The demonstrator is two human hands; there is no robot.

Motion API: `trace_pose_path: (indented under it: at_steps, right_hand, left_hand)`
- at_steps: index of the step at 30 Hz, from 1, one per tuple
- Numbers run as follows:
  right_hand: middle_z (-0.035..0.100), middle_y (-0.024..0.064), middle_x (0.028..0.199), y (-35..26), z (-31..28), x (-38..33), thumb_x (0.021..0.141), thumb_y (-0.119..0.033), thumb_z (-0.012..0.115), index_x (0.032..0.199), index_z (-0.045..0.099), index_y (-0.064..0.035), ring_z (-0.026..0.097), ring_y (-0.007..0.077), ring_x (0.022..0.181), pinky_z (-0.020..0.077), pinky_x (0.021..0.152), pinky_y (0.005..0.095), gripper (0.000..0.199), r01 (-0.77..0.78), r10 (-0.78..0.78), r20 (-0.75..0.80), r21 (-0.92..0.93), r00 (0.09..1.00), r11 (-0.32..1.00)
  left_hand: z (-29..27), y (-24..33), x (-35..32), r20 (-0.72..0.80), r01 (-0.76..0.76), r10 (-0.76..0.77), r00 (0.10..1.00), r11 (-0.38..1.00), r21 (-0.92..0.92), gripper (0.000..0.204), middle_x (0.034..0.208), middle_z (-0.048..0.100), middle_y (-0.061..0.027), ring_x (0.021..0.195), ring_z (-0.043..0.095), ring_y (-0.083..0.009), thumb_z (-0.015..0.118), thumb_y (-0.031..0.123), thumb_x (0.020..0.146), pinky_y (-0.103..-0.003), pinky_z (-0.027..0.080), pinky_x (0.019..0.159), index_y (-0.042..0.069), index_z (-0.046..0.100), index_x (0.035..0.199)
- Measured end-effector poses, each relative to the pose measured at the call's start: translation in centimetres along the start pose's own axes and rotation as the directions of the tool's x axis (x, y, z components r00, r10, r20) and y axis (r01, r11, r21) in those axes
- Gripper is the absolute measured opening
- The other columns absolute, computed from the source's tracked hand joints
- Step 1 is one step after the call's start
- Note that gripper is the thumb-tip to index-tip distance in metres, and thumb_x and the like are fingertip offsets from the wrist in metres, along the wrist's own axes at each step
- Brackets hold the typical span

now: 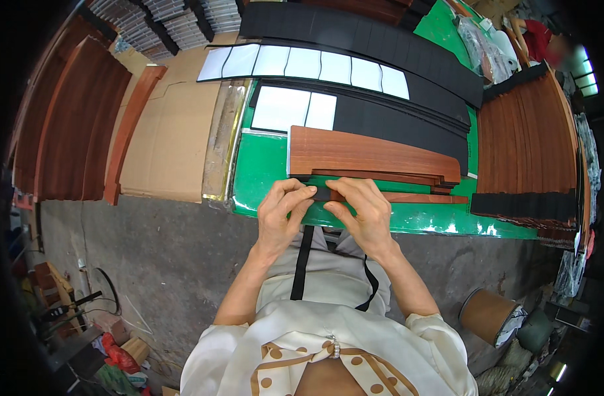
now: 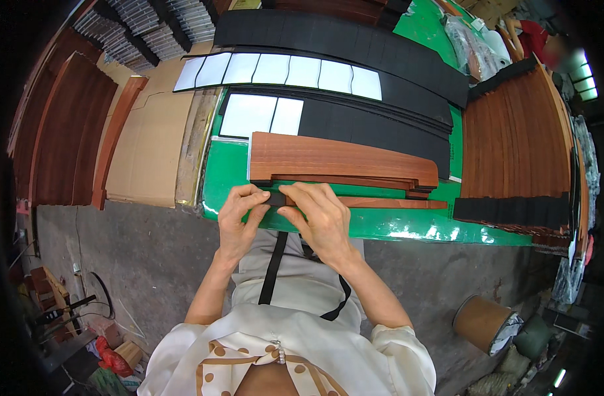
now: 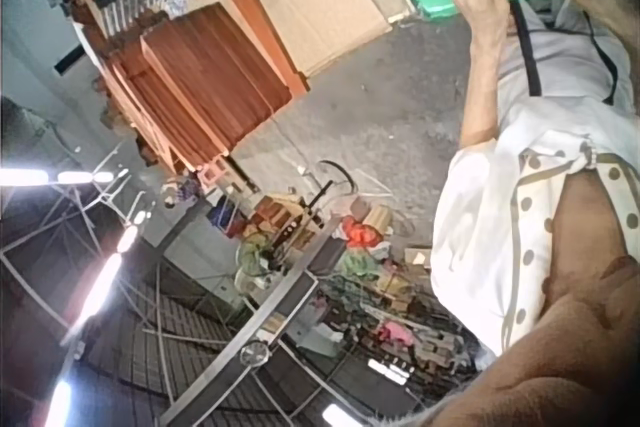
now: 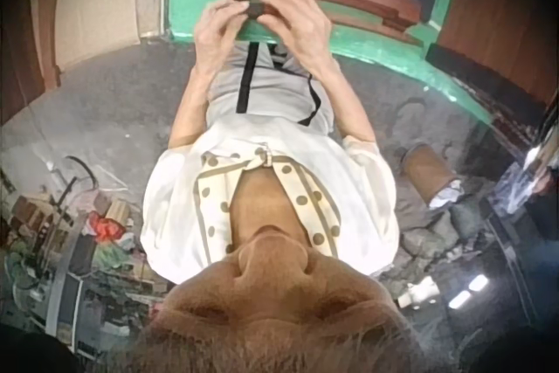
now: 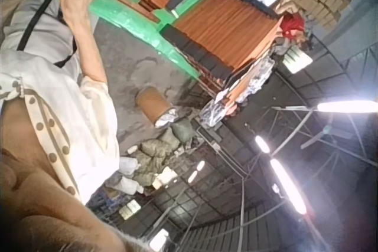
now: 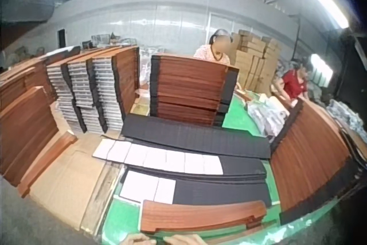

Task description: Applying black adhesive strips to wooden furniture panels and stacking them.

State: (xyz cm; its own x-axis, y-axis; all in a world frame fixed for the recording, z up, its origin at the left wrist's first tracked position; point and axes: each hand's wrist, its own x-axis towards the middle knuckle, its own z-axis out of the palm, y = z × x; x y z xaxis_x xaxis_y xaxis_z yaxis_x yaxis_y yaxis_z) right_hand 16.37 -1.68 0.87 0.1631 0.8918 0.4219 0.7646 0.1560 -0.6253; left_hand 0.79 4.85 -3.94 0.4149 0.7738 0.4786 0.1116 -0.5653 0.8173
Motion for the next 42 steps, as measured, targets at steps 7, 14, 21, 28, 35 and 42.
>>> trace_pose_path:
  at_steps: [7, 14, 21, 28, 35, 42]
  right_hand:
    - [0.065, 0.0049, 0.091, 0.3, 0.4, 0.5, 0.070, -0.012, 0.074, 0.094, 0.068, -0.0050, 0.059, 0.0210, 0.081, 0.0507, 0.065, 0.0320, 0.026, -0.010, 0.010, 0.014, -0.009, 1.000, 1.000]
    - [0.065, 0.0057, 0.087, 0.5, 0.3, 1.1, 0.071, -0.011, 0.073, 0.090, 0.067, -0.0042, 0.060, 0.0214, 0.080, 0.0507, 0.064, 0.0326, 0.021, 0.023, -0.024, 0.050, 0.009, 0.998, 1.000]
    - [0.066, 0.0079, 0.085, 0.5, 0.0, 1.4, 0.071, -0.009, 0.073, 0.088, 0.067, -0.0008, 0.061, 0.0232, 0.079, 0.0493, 0.065, 0.0330, 0.019, -0.012, 0.008, 0.081, 0.046, 0.997, 0.999]
    - [0.065, 0.0088, 0.088, 0.6, -0.4, 1.3, 0.073, -0.010, 0.073, 0.091, 0.067, 0.0002, 0.060, 0.0217, 0.080, 0.0498, 0.064, 0.0309, 0.021, -0.031, 0.018, 0.147, 0.088, 0.989, 0.996]
    - [0.064, 0.0089, 0.096, 0.2, -0.7, 1.7, 0.075, -0.010, 0.073, 0.097, 0.067, 0.0002, 0.060, 0.0175, 0.080, 0.0515, 0.062, 0.0273, 0.025, -0.074, 0.048, 0.196, 0.129, 0.980, 0.989]
    - [0.063, 0.0041, 0.089, -0.1, -0.7, 1.7, 0.072, -0.015, 0.074, 0.093, 0.068, -0.0039, 0.061, 0.0194, 0.078, 0.0502, 0.060, 0.0308, 0.025, -0.192, 0.147, 0.213, 0.207, 0.966, 0.959]
  left_hand:
    - [0.1, 0.2, 0.2, -0.019, 0.078, -0.078, 0.997, 0.997, -0.004, 0.032, 0.094, 0.062, -0.0112, 0.082, 0.059, -0.0215, 0.069, -0.006, 0.075, -0.029, 0.049, 0.069, 0.004, 0.062, 0.104]
    - [0.0, 0.0, 0.3, -0.037, 0.002, -0.002, 0.999, 1.000, 0.000, 0.034, 0.092, 0.060, -0.0112, 0.080, 0.061, -0.0228, 0.071, -0.005, 0.073, -0.031, 0.049, 0.066, 0.006, 0.064, 0.104]
    - [0.1, -0.2, 0.0, -0.044, 0.022, -0.023, 0.999, 1.000, -0.007, 0.033, 0.092, 0.060, -0.0100, 0.080, 0.061, -0.0219, 0.071, -0.005, 0.072, -0.031, 0.049, 0.065, 0.005, 0.064, 0.103]
    - [0.1, -0.1, 0.0, -0.028, 0.010, -0.010, 1.000, 1.000, -0.003, 0.034, 0.094, 0.061, -0.0112, 0.083, 0.061, -0.0232, 0.070, -0.005, 0.073, -0.032, 0.049, 0.068, 0.006, 0.063, 0.104]
    - [0.1, -0.1, 0.0, -0.059, 0.029, -0.029, 0.998, 1.000, -0.012, 0.032, 0.093, 0.061, -0.0107, 0.082, 0.062, -0.0232, 0.071, -0.003, 0.072, -0.032, 0.050, 0.066, 0.006, 0.065, 0.102]
    - [0.1, -0.1, 0.0, -0.030, 0.033, -0.034, 0.999, 0.999, -0.006, 0.036, 0.095, 0.061, -0.0118, 0.085, 0.061, -0.0232, 0.070, -0.007, 0.073, -0.031, 0.049, 0.071, 0.006, 0.061, 0.106]
